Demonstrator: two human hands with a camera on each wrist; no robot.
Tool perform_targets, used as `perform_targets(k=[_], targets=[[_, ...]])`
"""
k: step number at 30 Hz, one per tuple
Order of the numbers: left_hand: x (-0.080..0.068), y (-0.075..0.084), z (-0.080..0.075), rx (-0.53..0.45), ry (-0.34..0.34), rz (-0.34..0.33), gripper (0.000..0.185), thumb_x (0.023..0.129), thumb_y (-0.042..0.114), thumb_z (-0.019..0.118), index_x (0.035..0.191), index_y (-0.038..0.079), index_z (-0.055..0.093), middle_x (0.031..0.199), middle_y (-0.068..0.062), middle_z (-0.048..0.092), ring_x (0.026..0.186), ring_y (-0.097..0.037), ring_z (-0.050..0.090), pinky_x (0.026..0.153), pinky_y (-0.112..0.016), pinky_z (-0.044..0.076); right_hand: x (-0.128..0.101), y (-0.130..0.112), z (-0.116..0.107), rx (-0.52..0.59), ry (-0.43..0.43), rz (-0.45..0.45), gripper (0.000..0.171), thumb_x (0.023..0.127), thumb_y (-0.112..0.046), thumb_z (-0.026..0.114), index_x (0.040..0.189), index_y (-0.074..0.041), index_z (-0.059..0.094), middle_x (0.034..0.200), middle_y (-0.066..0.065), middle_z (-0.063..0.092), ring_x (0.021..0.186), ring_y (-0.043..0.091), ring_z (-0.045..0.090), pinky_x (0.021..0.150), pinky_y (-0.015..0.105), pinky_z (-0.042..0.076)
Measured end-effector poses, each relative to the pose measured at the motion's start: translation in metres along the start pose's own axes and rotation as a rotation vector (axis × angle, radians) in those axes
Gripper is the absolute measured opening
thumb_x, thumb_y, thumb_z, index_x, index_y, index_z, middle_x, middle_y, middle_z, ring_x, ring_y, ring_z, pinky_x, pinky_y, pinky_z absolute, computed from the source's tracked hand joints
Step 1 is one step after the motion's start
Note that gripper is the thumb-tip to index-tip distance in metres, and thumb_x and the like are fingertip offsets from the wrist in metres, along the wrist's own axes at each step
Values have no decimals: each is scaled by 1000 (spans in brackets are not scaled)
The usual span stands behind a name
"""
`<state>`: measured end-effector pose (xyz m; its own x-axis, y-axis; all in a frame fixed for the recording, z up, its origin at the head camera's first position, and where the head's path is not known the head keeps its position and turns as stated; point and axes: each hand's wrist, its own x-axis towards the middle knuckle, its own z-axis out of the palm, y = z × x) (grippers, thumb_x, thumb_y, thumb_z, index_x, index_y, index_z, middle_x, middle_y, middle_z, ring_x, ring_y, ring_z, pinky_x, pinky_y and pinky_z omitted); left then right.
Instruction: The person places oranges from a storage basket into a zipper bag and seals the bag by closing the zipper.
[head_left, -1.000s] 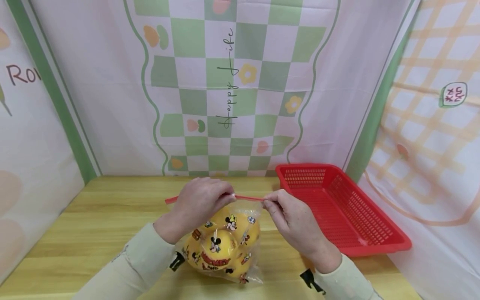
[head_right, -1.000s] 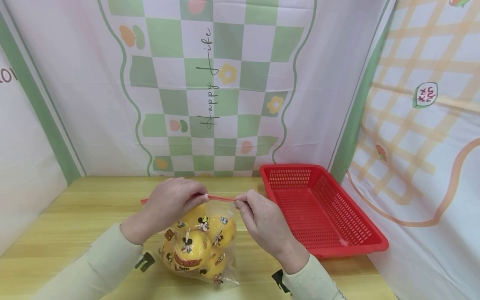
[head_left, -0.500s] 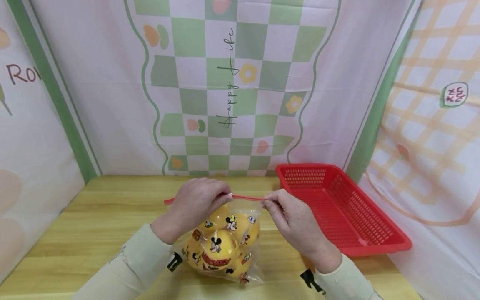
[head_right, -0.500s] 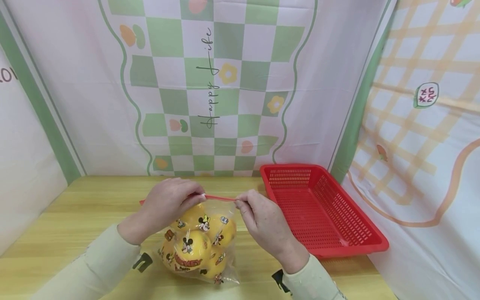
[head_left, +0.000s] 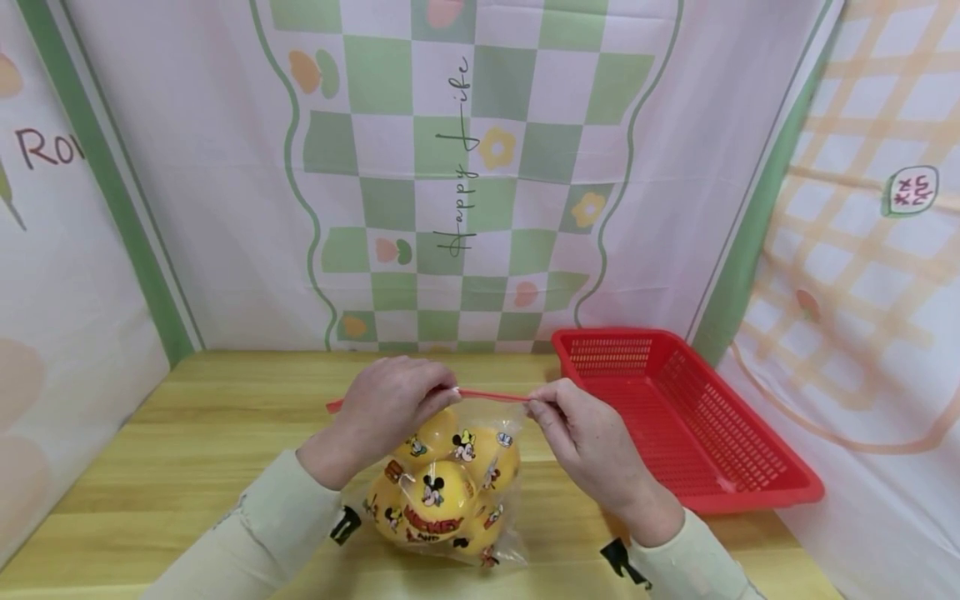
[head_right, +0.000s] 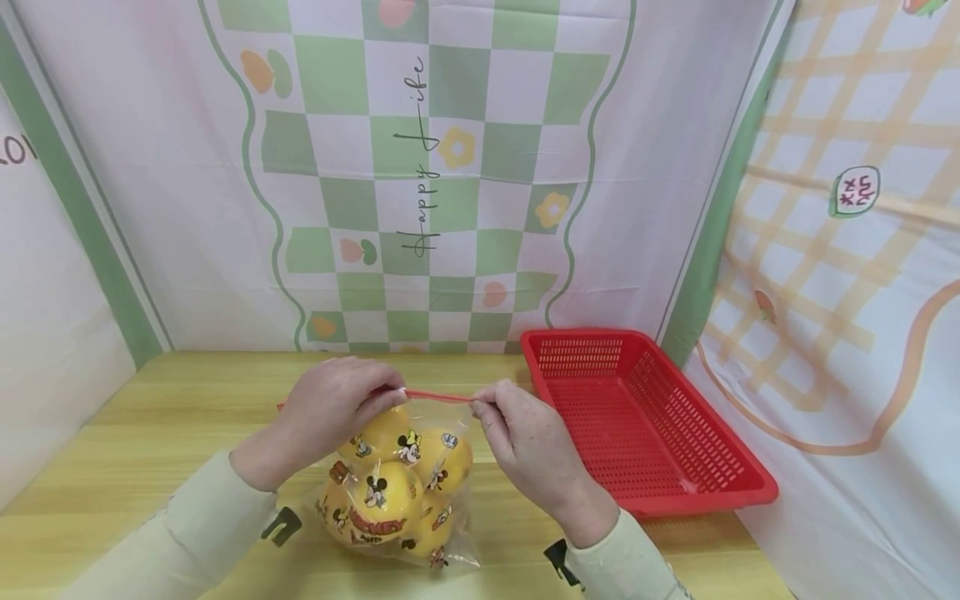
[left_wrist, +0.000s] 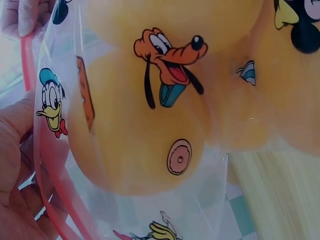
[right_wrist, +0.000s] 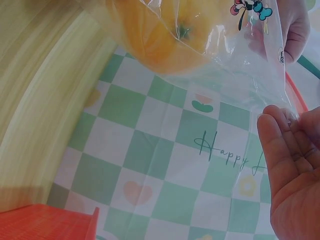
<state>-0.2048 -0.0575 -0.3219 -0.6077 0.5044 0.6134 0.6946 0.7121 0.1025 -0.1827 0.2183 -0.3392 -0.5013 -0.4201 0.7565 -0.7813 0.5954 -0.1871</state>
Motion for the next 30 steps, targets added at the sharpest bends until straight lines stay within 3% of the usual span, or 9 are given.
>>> perform_targets(k=[11,30], targets=[[-5,-2,0,11,41,9,10,97,32,74,94,22,74,81,14,71,68,-6,58,65,-28,50,-1,1,0,-7,7,-2,19,91,0,74,105,-12,66,88,-9,68,70,0,48,64,10,43],[-12,-7,0,14,23,-30,7,99,29,72,94,24,73,83,16,70,70,-3,58,66,-26,50,-3,2,0,-9,20,-19,19,91,0,73,104,-11,65,86,-9,66,70,0,48,64,11,43]])
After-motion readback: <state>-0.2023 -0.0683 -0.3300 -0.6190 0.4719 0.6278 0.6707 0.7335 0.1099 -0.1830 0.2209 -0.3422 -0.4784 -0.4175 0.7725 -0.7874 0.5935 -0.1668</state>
